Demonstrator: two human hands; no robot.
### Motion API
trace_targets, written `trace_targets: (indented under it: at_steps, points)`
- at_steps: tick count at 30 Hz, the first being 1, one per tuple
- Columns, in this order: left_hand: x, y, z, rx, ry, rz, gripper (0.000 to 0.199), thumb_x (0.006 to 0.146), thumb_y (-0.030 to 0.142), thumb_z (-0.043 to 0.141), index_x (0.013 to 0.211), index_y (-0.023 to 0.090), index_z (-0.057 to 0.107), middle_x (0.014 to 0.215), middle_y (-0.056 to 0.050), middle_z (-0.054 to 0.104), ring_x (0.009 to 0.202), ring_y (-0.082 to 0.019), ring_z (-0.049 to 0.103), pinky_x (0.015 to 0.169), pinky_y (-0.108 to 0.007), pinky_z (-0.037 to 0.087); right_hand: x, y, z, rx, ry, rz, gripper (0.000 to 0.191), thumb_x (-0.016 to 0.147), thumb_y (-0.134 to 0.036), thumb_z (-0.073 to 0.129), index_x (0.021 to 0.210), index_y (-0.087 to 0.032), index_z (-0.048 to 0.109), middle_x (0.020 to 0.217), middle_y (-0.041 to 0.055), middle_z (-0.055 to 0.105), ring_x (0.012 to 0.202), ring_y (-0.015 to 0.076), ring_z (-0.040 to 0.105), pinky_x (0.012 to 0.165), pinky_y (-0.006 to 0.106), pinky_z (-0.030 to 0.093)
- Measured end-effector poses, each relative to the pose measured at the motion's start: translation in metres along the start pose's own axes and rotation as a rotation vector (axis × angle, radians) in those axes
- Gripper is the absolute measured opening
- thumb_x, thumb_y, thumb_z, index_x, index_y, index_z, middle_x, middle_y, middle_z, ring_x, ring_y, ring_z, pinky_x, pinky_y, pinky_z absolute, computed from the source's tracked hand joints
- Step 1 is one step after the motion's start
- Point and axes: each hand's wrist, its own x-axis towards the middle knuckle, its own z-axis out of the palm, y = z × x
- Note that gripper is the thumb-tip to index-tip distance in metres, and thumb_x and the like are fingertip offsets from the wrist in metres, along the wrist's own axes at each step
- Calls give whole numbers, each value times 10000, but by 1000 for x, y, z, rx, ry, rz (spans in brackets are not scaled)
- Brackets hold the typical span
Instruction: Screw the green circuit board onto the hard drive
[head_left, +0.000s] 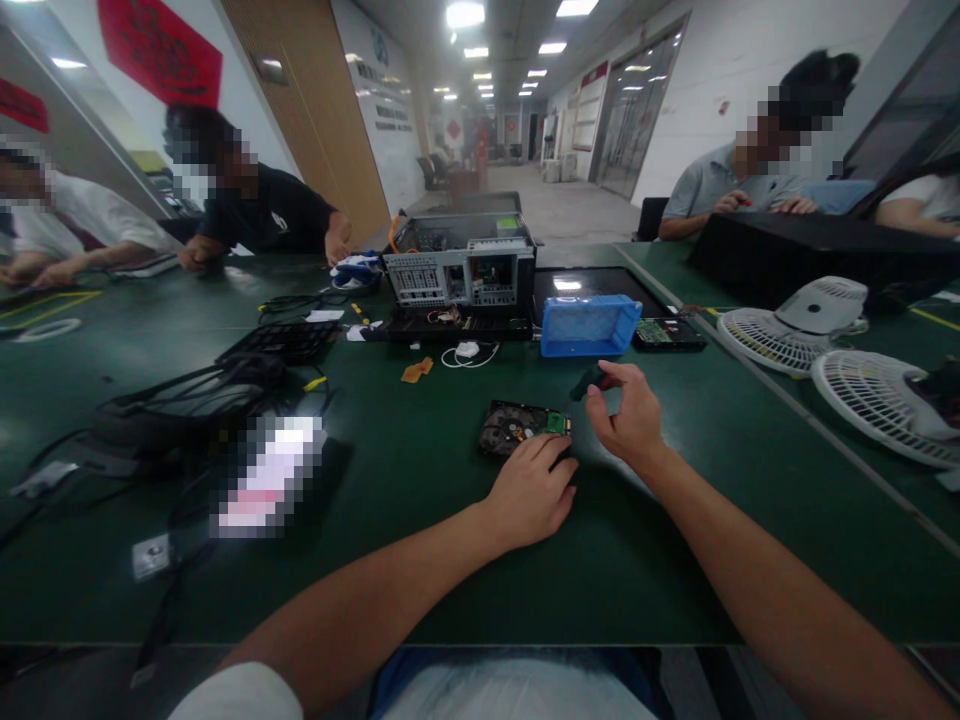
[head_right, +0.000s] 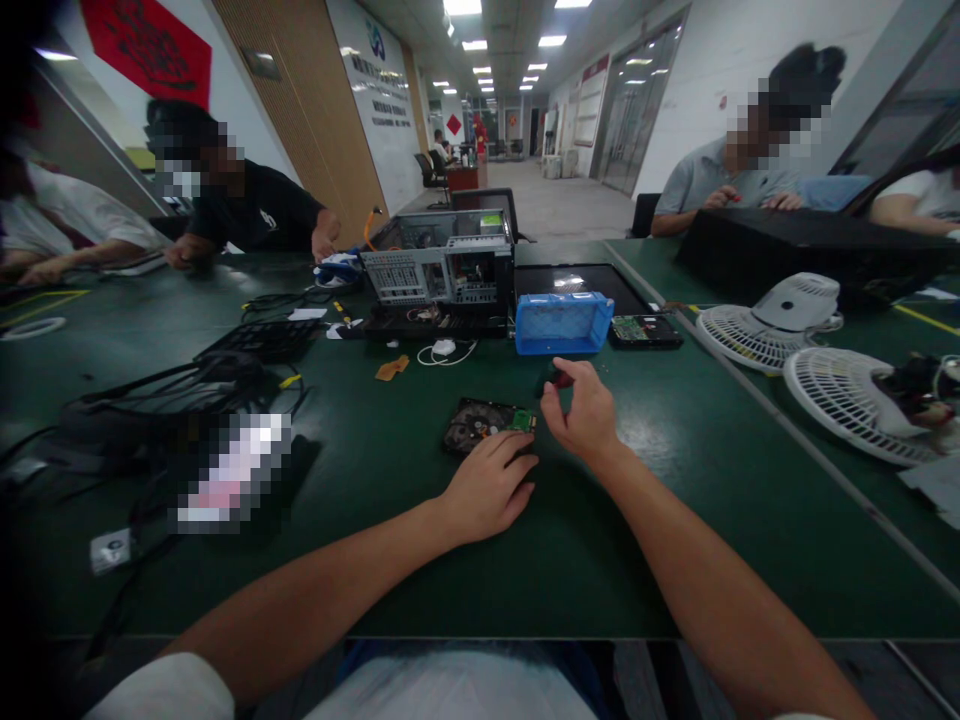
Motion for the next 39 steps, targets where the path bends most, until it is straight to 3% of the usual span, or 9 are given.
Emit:
trace_targets:
  at_steps: [6, 10, 18, 32, 39]
  points:
    - [0, 1, -1, -6, -1, -1, 350, 941, 274, 599, 1263, 140, 629, 1440, -163, 539, 1373, -324, 468, 1142, -511, 423, 1, -2, 5, -30, 76, 50, 412, 904, -323, 698, 1269, -226, 533, 878, 17, 616, 769, 196, 634, 759, 382, 562]
    - [0, 1, -1, -15, 5, 5, 340, 935, 268, 605, 1254, 151, 632, 1435, -164, 540, 1360, -327, 481, 1128, -523, 435, 4, -4, 3, -26, 75, 9, 408, 902, -307, 706, 1268, -237, 538, 874, 24, 613, 814, 213, 635, 778, 407, 570]
    - [1, 1, -1, -7, -4, 4, 340, 932, 265, 611, 1245, 133, 635, 1441, -171, 534, 1369, -318, 472, 1139, -497, 426, 7, -3, 5, 51, 129, -58, 409, 868, -241, 724, 1217, -239, 511, 1224, 135, 647, 1167, 293, 643, 950, 529, 567]
    - [-1, 0, 1, -9, 7, 0, 352, 936, 270, 600, 1263, 144, 630, 1439, -165, 536, 1382, -327, 466, 1142, -516, 423, 4, -2, 2, 11, 99, -53, 442, 850, -240, 736, 1248, -240, 543, 1083, 100, 600, 998, 266, 631, 818, 483, 603]
    - [0, 0, 0, -9, 1, 4, 348, 934, 273, 600, 1255, 142, 633, 1431, -169, 544, 1372, -327, 473, 1137, -517, 428, 3, -6, 4, 116, 68, -7, 443, 873, -222, 679, 1287, -247, 521, 1243, 131, 605, 1128, 292, 633, 814, 464, 621]
